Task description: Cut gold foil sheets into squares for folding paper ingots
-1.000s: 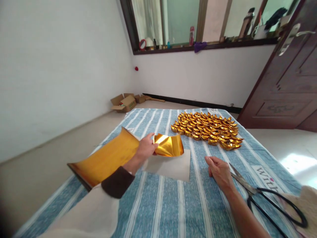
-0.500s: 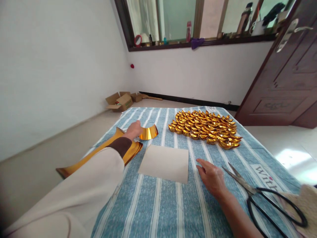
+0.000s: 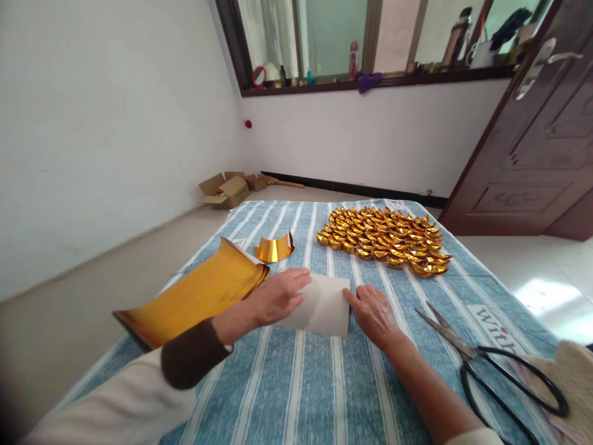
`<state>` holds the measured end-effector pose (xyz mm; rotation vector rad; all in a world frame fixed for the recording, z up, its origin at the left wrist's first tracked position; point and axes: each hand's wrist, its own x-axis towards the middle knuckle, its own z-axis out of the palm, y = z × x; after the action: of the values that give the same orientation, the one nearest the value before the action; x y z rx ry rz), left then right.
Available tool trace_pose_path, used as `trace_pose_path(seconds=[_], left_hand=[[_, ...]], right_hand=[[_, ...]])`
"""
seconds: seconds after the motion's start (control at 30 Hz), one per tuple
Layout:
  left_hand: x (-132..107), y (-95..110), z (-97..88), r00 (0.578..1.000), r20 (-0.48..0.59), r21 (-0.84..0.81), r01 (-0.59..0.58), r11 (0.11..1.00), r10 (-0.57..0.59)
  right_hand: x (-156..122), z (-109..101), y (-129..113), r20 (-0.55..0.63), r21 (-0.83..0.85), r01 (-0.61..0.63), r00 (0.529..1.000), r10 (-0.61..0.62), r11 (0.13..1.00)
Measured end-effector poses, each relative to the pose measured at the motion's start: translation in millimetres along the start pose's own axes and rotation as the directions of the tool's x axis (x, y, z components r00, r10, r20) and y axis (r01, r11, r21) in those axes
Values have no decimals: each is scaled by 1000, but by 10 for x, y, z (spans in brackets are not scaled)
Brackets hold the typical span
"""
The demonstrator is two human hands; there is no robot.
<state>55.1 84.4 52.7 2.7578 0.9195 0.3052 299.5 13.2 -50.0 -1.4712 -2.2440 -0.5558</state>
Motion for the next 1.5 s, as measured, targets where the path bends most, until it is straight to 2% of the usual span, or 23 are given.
trace_pose_path(seconds=[0.13,0.3,0.37,0.47,0.53,0.6,0.7,0.8,0.87,0.93,0.97,1.0,1.03,1.1,1.2,1.3,1.4,1.43,1.5], left_hand=[[-338,245,251,997,-18,-53,-71,996,70],[-588,532,471,983,-138,-9,-127,992,124],[-644,632,511,967,-220,16,-127,992,128],[-703,738,514,921,-366,44,-130,991,137],[-731,784,480,887,-448,6,-126,992,115],[-746,826,416,864,-500,-94,-111,989,50],[-744,901,283,868,-479,-331,-44,943,-127],[-720,951,175,861,-342,-604,105,790,-376],[-706,933,153,814,-202,-767,213,605,-544],[-705,866,173,764,-33,-888,273,369,-645],[-710,820,196,749,53,-924,288,251,-661],[-717,771,225,739,134,-941,303,148,-661],[-727,722,259,731,203,-943,325,71,-652],[-748,646,339,710,292,-925,380,0,-641],[-765,609,477,702,347,-895,445,4,-622],[-757,634,599,713,375,-874,485,31,-592],[-745,641,653,719,355,-864,496,84,-598],[-748,632,653,724,327,-857,499,133,-607],[-771,607,629,733,231,-783,530,326,-639]], right_hand=[[-43,-166,-79,-134,60,0,991,8,998],[-62,-565,-236,-249,238,-31,964,92,971],[-46,-743,-291,-290,292,-54,946,143,955],[-25,-1009,-349,-328,302,-101,923,203,948],[-16,-1172,-370,-325,291,-128,919,224,948],[0,-1314,-382,-326,277,-143,916,233,950],[54,-1485,-408,-374,236,-140,900,223,962],[107,-1603,-453,-441,213,-169,862,249,962],[98,-1641,-467,-491,232,-207,819,298,951],[32,-1626,-451,-523,259,-224,786,331,940],[-20,-1596,-435,-514,272,-215,791,331,938],[-81,-1551,-416,-481,291,-187,819,312,938],[-148,-1492,-401,-420,316,-135,868,266,939],[-283,-1344,-395,-263,359,-27,956,129,933],[-443,-1103,-464,-113,308,66,993,-33,949],[-534,-918,-578,-42,306,134,991,-128,942],[-584,-826,-661,25,398,167,981,-192,902],[-597,-811,-675,33,427,168,979,-202,888],[-619,-796,-685,13,453,164,982,-190,876]])
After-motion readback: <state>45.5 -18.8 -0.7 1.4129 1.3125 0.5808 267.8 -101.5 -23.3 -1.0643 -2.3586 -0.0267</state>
